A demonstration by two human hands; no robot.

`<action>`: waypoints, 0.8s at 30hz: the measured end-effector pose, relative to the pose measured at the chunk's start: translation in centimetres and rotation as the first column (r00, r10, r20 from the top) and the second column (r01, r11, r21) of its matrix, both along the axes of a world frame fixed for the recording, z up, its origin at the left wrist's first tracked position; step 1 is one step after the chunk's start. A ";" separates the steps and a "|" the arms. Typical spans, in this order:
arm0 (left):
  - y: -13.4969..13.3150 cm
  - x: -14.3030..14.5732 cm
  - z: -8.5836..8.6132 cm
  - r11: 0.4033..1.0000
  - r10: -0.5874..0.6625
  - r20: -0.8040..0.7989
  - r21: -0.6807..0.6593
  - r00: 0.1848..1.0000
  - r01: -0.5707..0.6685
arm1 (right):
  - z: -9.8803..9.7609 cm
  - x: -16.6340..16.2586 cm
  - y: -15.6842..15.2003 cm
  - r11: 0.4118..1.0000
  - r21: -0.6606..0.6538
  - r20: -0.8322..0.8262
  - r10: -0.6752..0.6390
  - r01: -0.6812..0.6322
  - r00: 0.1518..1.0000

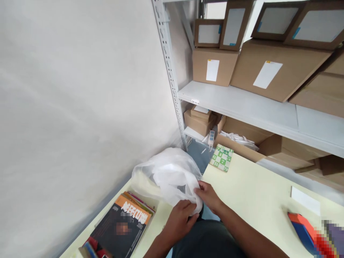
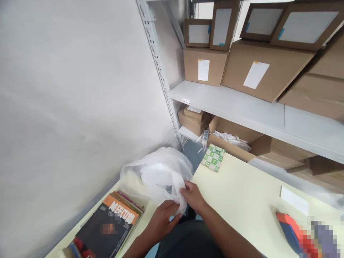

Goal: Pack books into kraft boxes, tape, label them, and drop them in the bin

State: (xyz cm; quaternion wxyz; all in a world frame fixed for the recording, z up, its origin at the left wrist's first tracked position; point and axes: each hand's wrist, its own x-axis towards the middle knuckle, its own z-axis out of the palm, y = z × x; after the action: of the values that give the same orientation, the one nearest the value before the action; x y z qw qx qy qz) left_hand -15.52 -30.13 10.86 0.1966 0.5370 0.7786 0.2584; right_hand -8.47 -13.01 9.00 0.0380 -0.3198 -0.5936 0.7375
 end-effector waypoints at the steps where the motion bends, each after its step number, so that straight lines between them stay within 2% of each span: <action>1: -0.3 -0.2 0.0 1.000 0.023 0.010 0.005 1.000 -0.023 | -0.2 0.3 0.3 1.000 -0.015 0.014 -0.015 0.015 1.000; 5: -1.3 -1.9 -0.4 0.990 0.141 -0.002 0.007 0.990 -0.141 | -0.9 2.6 1.7 0.996 -0.092 0.090 -0.007 0.015 0.996; 8: -1.6 -4.5 -1.4 0.980 0.197 -0.040 0.027 0.979 -0.196 | -0.9 4.4 2.5 0.992 -0.129 0.130 0.007 0.010 0.992; 11: -1.3 -8.0 -2.8 0.911 0.413 -0.044 0.024 0.910 -0.412 | -0.3 5.7 3.0 0.976 -0.206 0.134 -0.050 0.077 0.990; 13: -0.8 -10.1 -3.7 0.854 0.518 -0.025 -0.037 0.855 -0.519 | 0.4 6.3 3.2 0.960 -0.246 0.143 -0.097 0.130 0.985; 14: -0.5 -10.8 -4.0 0.847 0.526 -0.002 -0.088 0.850 -0.525 | 0.8 6.5 3.2 0.955 -0.258 0.151 -0.112 0.149 0.982; 16: 0.3 -11.6 -4.5 0.866 0.479 0.064 -0.200 0.875 -0.459 | 1.4 6.9 3.3 0.951 -0.262 0.172 -0.119 0.162 0.978; 19: 1.5 -10.7 -4.4 0.902 0.372 0.135 -0.284 0.918 -0.324 | 1.9 8.2 3.9 0.956 -0.245 0.197 -0.112 0.159 0.974; 21: 2.1 -9.2 -3.7 0.927 0.325 0.171 -0.253 0.930 -0.278 | 1.7 10.0 5.2 0.958 -0.210 0.205 -0.150 0.193 0.967; 24: 2.4 -6.2 -2.0 0.957 0.290 0.192 -0.066 0.937 -0.283 | 0.9 14.3 8.9 0.937 -0.052 0.193 -0.331 0.346 0.924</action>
State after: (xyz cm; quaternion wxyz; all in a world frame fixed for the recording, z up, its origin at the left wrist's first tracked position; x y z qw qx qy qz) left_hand -21.71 -27.72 8.81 0.2441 0.3854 0.8294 0.3224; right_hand 5.82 -4.12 9.90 0.0969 -0.4847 -0.4985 0.7122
